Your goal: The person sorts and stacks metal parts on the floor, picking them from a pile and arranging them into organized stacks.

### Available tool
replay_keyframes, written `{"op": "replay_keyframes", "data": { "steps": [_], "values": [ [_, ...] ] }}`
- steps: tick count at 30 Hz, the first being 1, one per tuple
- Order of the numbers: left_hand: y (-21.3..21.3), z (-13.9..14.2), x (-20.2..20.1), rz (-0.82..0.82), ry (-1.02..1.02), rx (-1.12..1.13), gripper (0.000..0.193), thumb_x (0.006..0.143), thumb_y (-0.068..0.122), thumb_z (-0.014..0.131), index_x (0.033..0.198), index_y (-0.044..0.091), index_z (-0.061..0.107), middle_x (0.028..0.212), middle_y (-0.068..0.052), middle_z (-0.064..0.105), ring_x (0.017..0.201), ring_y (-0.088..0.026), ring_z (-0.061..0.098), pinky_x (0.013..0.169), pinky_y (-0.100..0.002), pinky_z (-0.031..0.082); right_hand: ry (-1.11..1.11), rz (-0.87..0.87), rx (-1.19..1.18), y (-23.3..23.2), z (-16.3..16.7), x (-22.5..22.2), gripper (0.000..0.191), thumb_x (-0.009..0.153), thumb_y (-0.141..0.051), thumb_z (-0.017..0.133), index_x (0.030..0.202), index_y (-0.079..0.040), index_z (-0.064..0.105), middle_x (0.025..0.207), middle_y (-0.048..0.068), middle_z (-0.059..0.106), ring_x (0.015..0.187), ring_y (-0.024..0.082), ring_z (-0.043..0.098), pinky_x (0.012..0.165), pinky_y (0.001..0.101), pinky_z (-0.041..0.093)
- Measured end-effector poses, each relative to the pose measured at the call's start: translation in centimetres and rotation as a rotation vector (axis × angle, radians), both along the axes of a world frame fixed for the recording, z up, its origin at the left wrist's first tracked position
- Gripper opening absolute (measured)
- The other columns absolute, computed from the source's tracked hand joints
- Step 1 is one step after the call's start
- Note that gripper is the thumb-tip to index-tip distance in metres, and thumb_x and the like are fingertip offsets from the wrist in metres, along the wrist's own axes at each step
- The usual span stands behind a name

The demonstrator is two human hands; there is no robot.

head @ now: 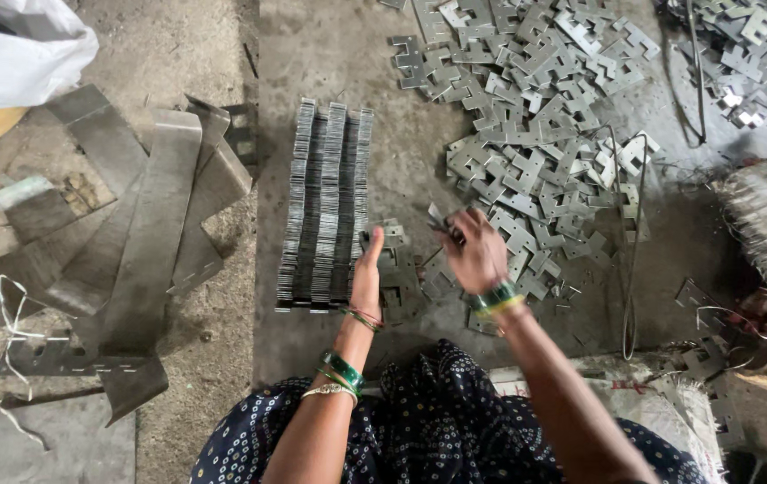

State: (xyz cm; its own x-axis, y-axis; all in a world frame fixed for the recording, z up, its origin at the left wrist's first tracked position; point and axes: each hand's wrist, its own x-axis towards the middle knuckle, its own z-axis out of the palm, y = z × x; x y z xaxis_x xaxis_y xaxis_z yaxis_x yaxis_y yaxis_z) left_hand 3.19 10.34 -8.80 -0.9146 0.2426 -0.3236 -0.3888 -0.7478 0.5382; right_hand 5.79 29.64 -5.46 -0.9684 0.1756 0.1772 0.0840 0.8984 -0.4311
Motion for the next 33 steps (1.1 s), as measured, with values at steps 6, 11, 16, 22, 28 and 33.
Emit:
{"op": "replay_keyframes", "data": {
  "steps": [6, 11, 16, 22, 28, 33],
  "values": [
    [0.3, 0.1, 0.2, 0.029, 0.111, -0.518, 0.082, 0.101, 0.061, 0.041, 0.158, 0.002, 0.036, 0.164, -0.005, 0.038, 0.15, -0.018, 0.034, 0.122, -0.034, 0.025, 0.059, 0.424, 0.334, 2.5, 0.0, 2.0, 0.04, 0.08, -0.009, 0.074, 0.118, -0.016, 0.069, 0.122, 0.001, 0.064, 0.102, 0.024, 0.06, 0.082, 0.0383, 0.052],
    [0.5, 0.6, 1.4, -0.109, 0.008, -0.443, 0.09, 0.093, 0.069, 0.039, 0.163, 0.015, 0.019, 0.172, 0.002, 0.013, 0.155, -0.012, 0.007, 0.123, -0.038, 0.008, -0.166, 0.655, 0.628, 2.9, -1.9, -0.2, 0.05, 0.075, -0.012, 0.072, 0.125, -0.019, 0.066, 0.128, -0.004, 0.061, 0.119, 0.023, 0.05, 0.099, 0.0392, 0.044],
    [0.2, 0.7, 1.2, -0.181, -0.086, -0.094, 0.083, 0.099, 0.067, 0.055, 0.151, 0.003, 0.044, 0.134, -0.008, 0.052, 0.117, -0.023, 0.052, 0.097, -0.042, 0.046, -0.596, 0.619, 0.745, 2.2, -0.7, -3.3, 0.049, 0.077, -0.015, 0.071, 0.124, -0.027, 0.066, 0.127, -0.002, 0.058, 0.128, 0.024, 0.047, 0.1, 0.0393, 0.045],
    [-0.3, 1.7, 1.8, -0.183, -0.101, -0.03, 0.059, 0.091, 0.05, 0.068, 0.127, 0.003, 0.061, 0.099, -0.009, 0.073, 0.081, -0.022, 0.073, 0.072, -0.039, 0.063, 0.065, 0.288, 0.267, 5.1, 3.8, -5.4, 0.055, 0.068, -0.038, 0.091, 0.11, -0.01, 0.071, 0.1, 0.011, 0.073, 0.084, 0.031, 0.072, 0.072, 0.0392, 0.058],
    [0.1, 0.9, 1.9, -0.058, 0.241, -0.279, 0.069, 0.099, 0.062, 0.057, 0.133, 0.002, 0.059, 0.122, -0.006, 0.062, 0.105, -0.015, 0.06, 0.087, -0.033, 0.049, -0.431, -0.091, -0.851, 9.8, 2.7, -1.6, 0.044, 0.08, -0.037, 0.087, 0.097, -0.002, 0.067, 0.094, 0.02, 0.074, 0.075, 0.038, 0.07, 0.066, 0.0428, 0.054],
    [0.3, 0.3, 2.7, -0.315, -0.07, 0.058, 0.069, 0.093, 0.064, 0.06, 0.114, -0.002, 0.066, 0.095, -0.021, 0.073, 0.079, -0.03, 0.075, 0.074, -0.043, 0.063, -0.323, -0.196, 0.353, 12.5, -1.5, 3.0, 0.044, 0.091, -0.044, 0.067, 0.119, -0.01, 0.066, 0.115, 0.019, 0.07, 0.106, 0.038, 0.068, 0.089, 0.0468, 0.056]
  ]
}}
